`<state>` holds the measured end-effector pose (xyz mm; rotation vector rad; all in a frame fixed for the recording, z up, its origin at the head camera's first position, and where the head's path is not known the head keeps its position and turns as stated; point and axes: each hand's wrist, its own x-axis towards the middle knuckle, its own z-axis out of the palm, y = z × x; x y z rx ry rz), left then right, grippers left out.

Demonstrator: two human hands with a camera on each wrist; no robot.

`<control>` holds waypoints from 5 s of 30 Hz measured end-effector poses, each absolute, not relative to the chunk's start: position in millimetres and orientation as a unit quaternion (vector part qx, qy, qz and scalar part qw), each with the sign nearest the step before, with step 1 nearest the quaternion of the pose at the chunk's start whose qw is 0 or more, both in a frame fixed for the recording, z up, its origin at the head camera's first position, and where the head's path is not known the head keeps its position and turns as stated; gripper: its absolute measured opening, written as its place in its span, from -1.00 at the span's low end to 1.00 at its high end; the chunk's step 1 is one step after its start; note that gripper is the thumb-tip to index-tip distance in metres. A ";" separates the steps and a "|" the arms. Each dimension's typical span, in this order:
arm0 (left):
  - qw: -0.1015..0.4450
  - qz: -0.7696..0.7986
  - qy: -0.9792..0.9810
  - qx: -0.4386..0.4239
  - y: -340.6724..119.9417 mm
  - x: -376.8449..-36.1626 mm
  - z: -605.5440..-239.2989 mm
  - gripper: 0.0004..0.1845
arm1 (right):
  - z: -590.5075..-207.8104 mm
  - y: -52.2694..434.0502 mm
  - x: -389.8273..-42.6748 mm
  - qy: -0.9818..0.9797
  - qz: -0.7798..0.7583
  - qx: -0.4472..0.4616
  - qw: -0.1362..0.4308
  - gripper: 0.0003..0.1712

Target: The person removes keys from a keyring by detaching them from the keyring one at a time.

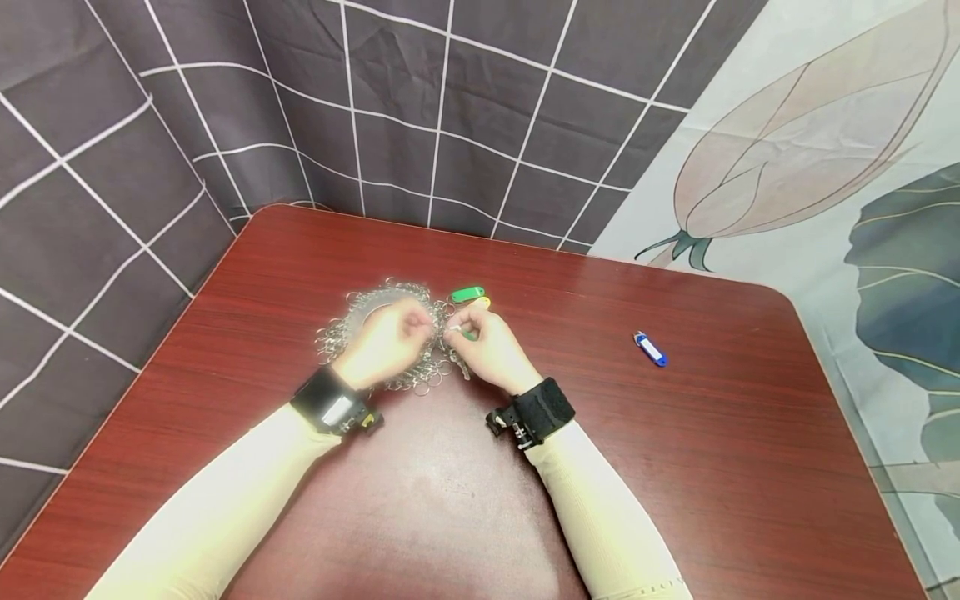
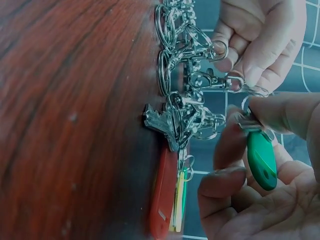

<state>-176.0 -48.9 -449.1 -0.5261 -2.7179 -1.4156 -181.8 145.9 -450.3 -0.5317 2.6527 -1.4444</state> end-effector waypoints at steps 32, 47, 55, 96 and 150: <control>-0.011 -0.435 -0.876 -0.210 -47.9 -177.6 -449.9 -0.92 | -440.4 143.2 -179.3 0.857 -0.488 -0.161 0.022 -0.88; -0.025 -0.424 -0.878 -0.220 -48.2 -178.6 -451.1 -0.95 | -445.9 144.9 -182.2 0.848 -0.505 -0.158 0.018 -0.87; 0.011 -0.445 -0.876 -0.185 -48.6 -179.0 -451.4 -0.94 | -450.0 144.1 -182.0 0.854 -0.493 -0.164 0.030 -0.87; 0.004 -0.432 -0.875 -0.216 -46.6 -175.7 -449.2 -0.90 | -446.8 144.5 -181.7 0.872 -0.464 -0.159 -0.002 -0.95; -0.029 -0.422 -0.885 -0.196 -46.6 -173.8 -445.8 -0.95 | -449.2 142.4 -180.1 0.851 -0.507 -0.139 -0.002 -0.88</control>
